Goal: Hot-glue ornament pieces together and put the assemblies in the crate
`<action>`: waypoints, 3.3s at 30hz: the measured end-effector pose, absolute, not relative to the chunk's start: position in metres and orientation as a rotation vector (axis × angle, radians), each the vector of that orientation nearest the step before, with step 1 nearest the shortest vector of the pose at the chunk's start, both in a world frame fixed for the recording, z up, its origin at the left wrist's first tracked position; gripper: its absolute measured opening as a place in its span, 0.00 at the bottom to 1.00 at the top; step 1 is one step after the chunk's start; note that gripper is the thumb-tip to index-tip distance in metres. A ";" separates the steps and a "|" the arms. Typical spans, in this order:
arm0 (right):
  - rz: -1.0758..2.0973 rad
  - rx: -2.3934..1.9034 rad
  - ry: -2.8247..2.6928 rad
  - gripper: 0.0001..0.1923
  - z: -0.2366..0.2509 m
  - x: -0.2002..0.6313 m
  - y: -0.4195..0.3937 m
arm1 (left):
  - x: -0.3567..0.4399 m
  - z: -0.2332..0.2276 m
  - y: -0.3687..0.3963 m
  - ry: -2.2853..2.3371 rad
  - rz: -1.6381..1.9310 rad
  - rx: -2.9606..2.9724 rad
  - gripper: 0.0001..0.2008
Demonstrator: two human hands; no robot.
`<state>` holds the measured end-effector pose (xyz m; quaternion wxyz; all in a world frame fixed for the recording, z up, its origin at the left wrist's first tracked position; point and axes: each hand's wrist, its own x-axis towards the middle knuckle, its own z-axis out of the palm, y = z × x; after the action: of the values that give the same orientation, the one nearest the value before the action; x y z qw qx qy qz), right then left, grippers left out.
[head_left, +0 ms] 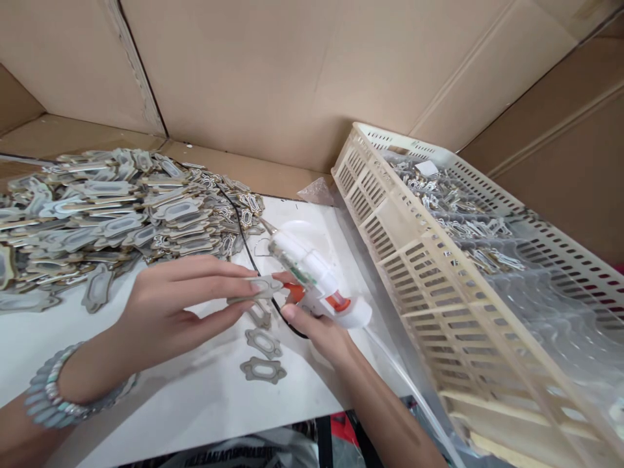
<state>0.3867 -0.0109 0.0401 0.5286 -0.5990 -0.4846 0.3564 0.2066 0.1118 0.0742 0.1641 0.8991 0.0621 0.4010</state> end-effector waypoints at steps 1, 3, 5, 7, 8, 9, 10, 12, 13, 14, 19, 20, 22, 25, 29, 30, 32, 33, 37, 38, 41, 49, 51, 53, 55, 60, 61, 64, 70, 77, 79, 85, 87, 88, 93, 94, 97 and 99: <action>0.836 -1.443 -1.146 0.21 0.039 0.389 -0.012 | 0.205 0.074 0.113 0.230 1.196 2.570 0.05; 0.786 -1.459 -1.143 0.19 0.039 0.392 -0.013 | 0.203 0.074 0.118 0.327 1.312 2.599 0.06; 0.709 -1.473 -1.176 0.16 0.042 0.393 -0.014 | 0.200 0.074 0.123 0.395 1.392 2.636 0.07; 0.625 -1.489 -1.229 0.13 0.045 0.392 -0.014 | 0.198 0.075 0.127 0.438 1.418 2.667 0.07; 0.590 -1.495 -1.255 0.11 0.046 0.391 -0.014 | 0.197 0.075 0.128 0.447 1.418 2.685 0.07; 0.562 -1.496 -1.274 0.10 0.047 0.390 -0.013 | 0.196 0.075 0.128 0.452 1.421 2.698 0.06; 0.542 -1.488 -1.289 0.09 0.047 0.389 -0.012 | 0.196 0.075 0.128 0.439 1.423 2.713 0.06; 0.513 -1.444 -1.323 0.10 0.045 0.387 -0.011 | 0.195 0.075 0.127 0.405 1.451 2.740 0.07; 0.500 -1.421 -1.351 0.09 0.044 0.386 -0.010 | 0.194 0.075 0.127 0.388 1.466 2.760 0.07; 0.485 -1.400 -1.384 0.09 0.042 0.386 -0.010 | 0.194 0.074 0.127 0.376 1.484 2.785 0.08; 0.372 -1.378 -1.510 0.07 0.031 0.389 -0.011 | 0.192 0.071 0.132 0.383 1.602 2.941 0.08; 0.352 -1.376 -1.526 0.07 0.029 0.389 -0.011 | 0.192 0.071 0.134 0.381 1.634 2.951 0.08; 0.322 -1.368 -1.555 0.08 0.026 0.390 -0.010 | 0.193 0.070 0.136 0.385 1.667 2.953 0.09; 0.304 -1.360 -1.581 0.08 0.024 0.390 -0.009 | 0.194 0.070 0.137 0.354 1.670 2.949 0.10; 0.309 -1.373 -1.577 0.09 0.024 0.390 -0.009 | 0.194 0.072 0.135 0.294 1.690 2.975 0.10; 0.308 -1.372 -1.577 0.09 0.024 0.390 -0.009 | 0.194 0.072 0.135 0.288 1.693 2.984 0.10; 0.306 -1.370 -1.577 0.09 0.024 0.390 -0.009 | 0.194 0.073 0.134 0.278 1.695 2.995 0.10; 0.308 -1.369 -1.577 0.09 0.024 0.390 -0.009 | 0.194 0.073 0.134 0.272 1.700 2.997 0.10; 0.320 -1.373 -1.573 0.08 0.024 0.391 -0.008 | 0.193 0.073 0.133 0.243 1.721 3.006 0.10; 0.320 -1.376 -1.574 0.08 0.024 0.391 -0.008 | 0.193 0.073 0.134 0.238 1.723 3.007 0.10; 0.322 -1.387 -1.568 0.08 0.024 0.390 -0.009 | 0.193 0.073 0.134 0.250 1.723 3.007 0.11; 0.367 -1.409 -1.514 0.06 0.030 0.389 -0.010 | 0.194 0.074 0.133 0.335 1.679 2.998 0.10; 0.375 -1.433 -1.488 0.07 0.033 0.389 -0.009 | 0.194 0.073 0.132 0.338 1.668 2.967 0.10; 0.376 -1.448 -1.436 0.07 0.035 0.388 -0.009 | 0.195 0.072 0.132 0.333 1.638 2.917 0.09; 0.377 -1.481 -1.372 0.08 0.036 0.389 -0.008 | 0.195 0.070 0.135 0.318 1.587 2.870 0.08; 0.385 -1.612 -1.230 0.12 0.040 0.394 -0.006 | 0.187 0.067 0.167 0.829 1.596 2.549 0.09; 0.392 -1.618 -1.187 0.12 0.040 0.394 -0.006 | 0.183 0.067 0.178 0.960 1.582 2.384 0.14; 0.415 -1.605 -1.067 0.11 0.041 0.393 -0.005 | 0.170 0.071 0.216 1.232 1.478 2.216 0.24; 0.430 -1.585 -1.097 0.13 0.039 0.393 -0.003 | 0.157 0.084 0.279 1.401 1.227 2.494 0.28; 0.446 -1.596 -1.095 0.13 0.038 0.395 -0.002 | 0.157 0.092 0.292 1.175 1.305 2.602 0.27; 0.459 -1.601 -1.071 0.12 0.040 0.395 -0.002 | 0.159 0.096 0.277 1.025 1.302 2.641 0.26; 0.470 -1.580 -1.055 0.12 0.041 0.393 -0.003 | 0.190 0.092 0.180 0.134 0.503 2.744 0.10; 0.475 -1.562 -1.052 0.11 0.039 0.393 -0.003 | 0.202 0.077 0.153 0.073 0.364 2.744 0.08; 0.485 -1.561 -1.043 0.12 0.038 0.393 -0.003 | 0.207 0.068 0.143 0.091 0.301 2.763 0.12; 0.497 -1.607 -1.042 0.16 0.041 0.397 -0.001 | 0.217 0.029 0.129 0.077 0.186 2.793 0.21; 0.506 -1.605 -1.055 0.16 0.042 0.398 -0.001 | 0.217 0.024 0.128 0.070 0.210 2.805 0.20; 0.539 -1.584 -1.090 0.13 0.046 0.402 0.000 | 0.216 0.015 0.125 0.082 0.349 2.848 0.16; 0.546 -1.582 -1.097 0.11 0.048 0.403 -0.001 | 0.214 0.013 0.126 0.102 0.494 2.867 0.14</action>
<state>0.4028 -0.0009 0.0479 0.5397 -0.6655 -0.4616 0.2298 0.2139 0.1257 0.0130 0.1149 0.9784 0.0346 0.1685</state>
